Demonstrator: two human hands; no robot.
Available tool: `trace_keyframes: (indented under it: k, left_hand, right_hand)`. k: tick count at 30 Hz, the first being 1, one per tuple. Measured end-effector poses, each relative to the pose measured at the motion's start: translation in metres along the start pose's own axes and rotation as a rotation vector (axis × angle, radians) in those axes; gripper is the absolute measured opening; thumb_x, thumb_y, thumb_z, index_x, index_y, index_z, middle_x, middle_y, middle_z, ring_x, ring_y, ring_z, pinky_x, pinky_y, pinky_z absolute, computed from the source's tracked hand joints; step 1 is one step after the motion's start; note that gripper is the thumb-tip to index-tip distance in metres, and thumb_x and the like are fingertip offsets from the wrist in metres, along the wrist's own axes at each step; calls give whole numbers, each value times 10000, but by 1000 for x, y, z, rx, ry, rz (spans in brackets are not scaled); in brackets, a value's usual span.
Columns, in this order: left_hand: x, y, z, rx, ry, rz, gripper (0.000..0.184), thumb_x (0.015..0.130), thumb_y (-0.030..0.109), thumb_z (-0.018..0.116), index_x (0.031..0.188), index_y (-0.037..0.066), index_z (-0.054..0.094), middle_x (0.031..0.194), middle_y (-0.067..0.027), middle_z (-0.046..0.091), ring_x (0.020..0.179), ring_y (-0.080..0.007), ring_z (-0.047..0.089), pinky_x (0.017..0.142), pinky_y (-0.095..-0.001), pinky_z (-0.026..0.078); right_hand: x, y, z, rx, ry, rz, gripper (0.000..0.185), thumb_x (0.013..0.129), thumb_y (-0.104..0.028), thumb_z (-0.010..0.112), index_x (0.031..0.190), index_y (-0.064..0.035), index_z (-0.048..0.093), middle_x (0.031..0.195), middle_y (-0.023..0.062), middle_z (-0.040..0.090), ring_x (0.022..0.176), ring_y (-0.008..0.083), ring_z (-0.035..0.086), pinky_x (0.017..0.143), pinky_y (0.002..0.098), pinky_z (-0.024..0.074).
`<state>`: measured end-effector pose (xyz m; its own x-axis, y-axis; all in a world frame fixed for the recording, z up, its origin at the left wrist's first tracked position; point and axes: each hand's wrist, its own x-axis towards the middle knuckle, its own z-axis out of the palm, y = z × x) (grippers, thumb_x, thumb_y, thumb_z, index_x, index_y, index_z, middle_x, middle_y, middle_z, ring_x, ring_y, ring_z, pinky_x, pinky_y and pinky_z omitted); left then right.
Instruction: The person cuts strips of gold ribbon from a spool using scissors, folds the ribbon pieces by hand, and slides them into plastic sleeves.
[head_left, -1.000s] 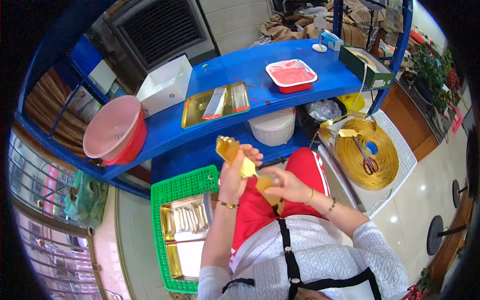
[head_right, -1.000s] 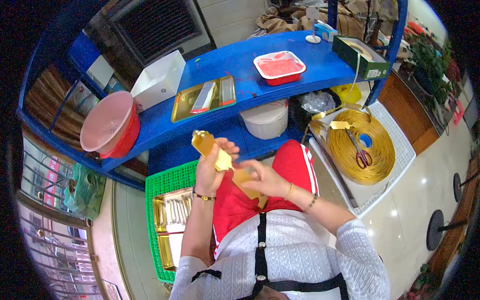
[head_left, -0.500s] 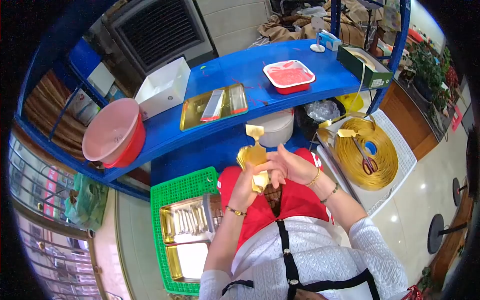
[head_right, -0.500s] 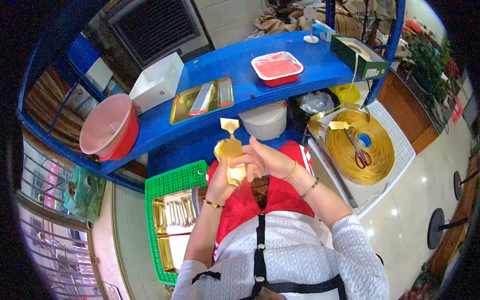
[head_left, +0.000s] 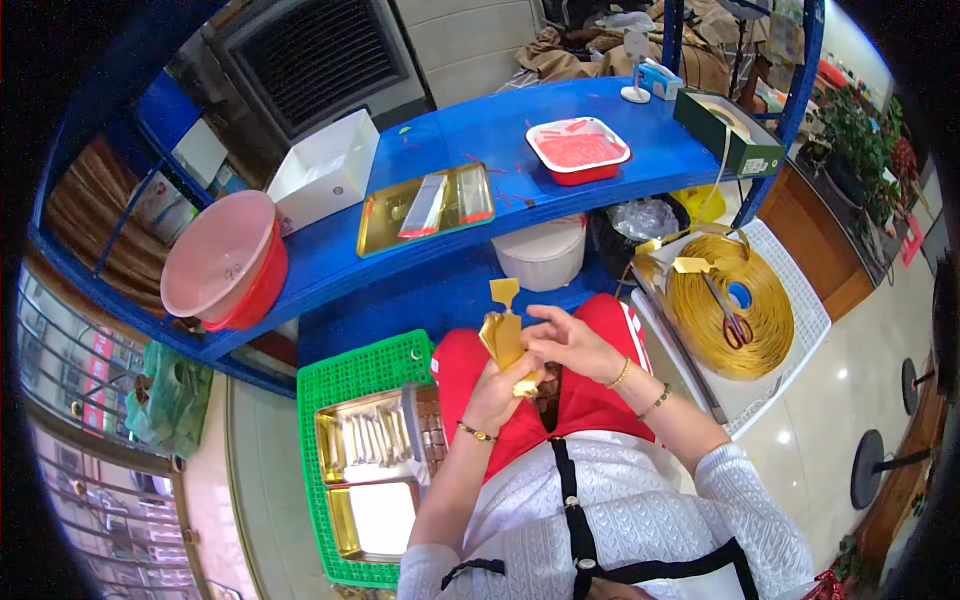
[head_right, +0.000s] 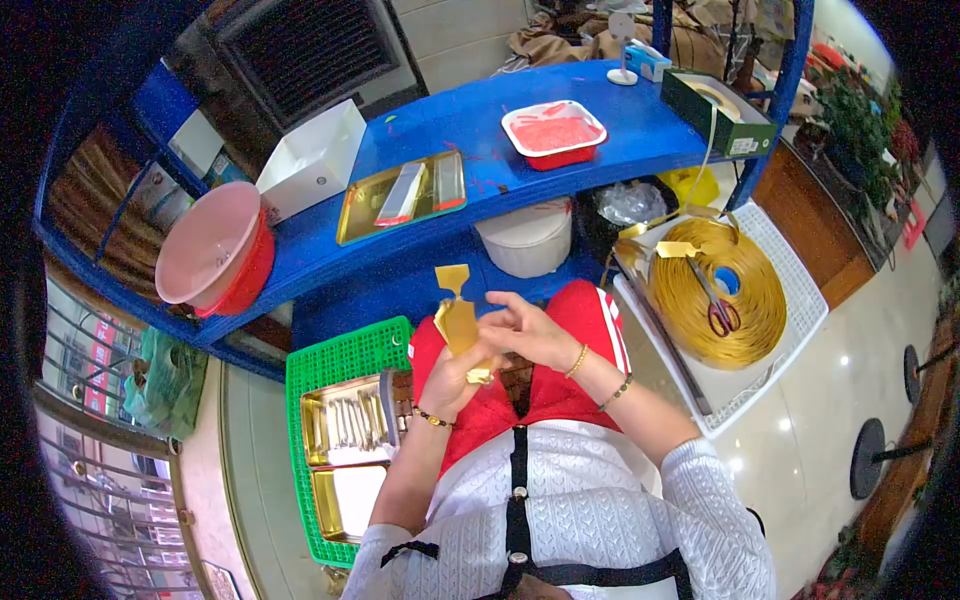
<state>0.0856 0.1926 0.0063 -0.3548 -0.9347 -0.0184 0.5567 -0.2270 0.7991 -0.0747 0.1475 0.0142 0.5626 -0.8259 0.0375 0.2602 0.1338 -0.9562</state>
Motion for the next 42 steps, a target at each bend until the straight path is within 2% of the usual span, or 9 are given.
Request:
trace_keyframes:
  k: [4, 7, 12, 16, 20, 25, 29, 33, 42]
  left_hand:
    - [-2, -17, 3, -41, -65, -74, 167, 890, 154, 528, 994, 24, 543, 847, -43, 550, 748, -150, 546, 748, -352, 490]
    - [-2, -33, -10, -6, -149, -135, 180, 892, 171, 531, 995, 25, 549, 912, -58, 576, 802, -153, 563, 762, -324, 482]
    - [-1, -8, -11, 555, -187, -142, 260, 877, 128, 541, 1107, 7, 529, 1028, -54, 589, 946, -147, 571, 815, -293, 466]
    - [2, 7, -5, 358, -154, -50, 374, 869, 91, 527, 1224, 13, 440, 1117, -65, 551, 974, -157, 573, 843, -309, 467]
    - [-5, -12, -4, -106, -108, -87, 376, 864, 71, 509, 1226, 18, 426, 1079, -78, 551, 940, -184, 588, 839, -332, 475]
    - [-13, -29, -22, -218, -101, -78, 289, 859, 65, 496, 1143, 21, 472, 1003, -90, 577, 896, -186, 595, 772, -322, 491]
    - [-21, -27, -5, 9, 40, -210, 169, 865, 88, 487, 1018, 24, 525, 867, -81, 603, 770, -164, 605, 668, -285, 497]
    - [-30, -26, -8, 256, -15, -236, 103, 887, 113, 468, 897, 34, 534, 737, -43, 577, 642, -141, 588, 589, -255, 487]
    - [-35, -37, -5, 46, 190, -206, 87, 876, 133, 521, 866, 46, 522, 684, -21, 527, 589, -139, 571, 542, -265, 482]
  right_hand:
    - [1, -21, 6, 207, -63, 159, 552, 832, -74, 616, 1291, -29, 313, 995, 125, 589, 713, 136, 614, 529, 254, 506]
    - [6, -6, 6, 228, -2, 95, 523, 804, -12, 615, 1265, -43, 369, 1025, 110, 591, 835, 137, 606, 729, 267, 507]
    - [-4, -13, 15, 184, 89, -19, 505, 791, 31, 598, 1249, -59, 406, 944, 63, 612, 822, 114, 602, 710, 250, 495]
    - [-5, -18, 18, 91, 98, -42, 499, 796, 20, 599, 1248, -72, 408, 927, 53, 616, 801, 98, 597, 687, 239, 485]
    - [-14, -22, 22, -352, 152, 42, 456, 794, -36, 608, 1214, -55, 433, 930, 98, 616, 818, 183, 601, 718, 301, 481]
    - [-32, -5, 14, -1174, 212, -693, 467, 747, -83, 607, 1198, -68, 485, 1177, 183, 493, 1094, 345, 483, 888, 431, 391]
    - [-27, -23, 25, -1414, -28, -675, 456, 691, -109, 618, 1142, -100, 551, 1295, 187, 406, 1218, 359, 373, 931, 454, 349]
    - [-16, -12, 20, -1363, -197, -668, 381, 657, -128, 660, 1036, -101, 622, 1286, 186, 429, 1220, 362, 375, 922, 458, 348]
    - [-36, 7, 22, -1250, 284, -800, 275, 676, -168, 699, 942, -114, 656, 1175, 118, 516, 1134, 315, 460, 910, 448, 342]
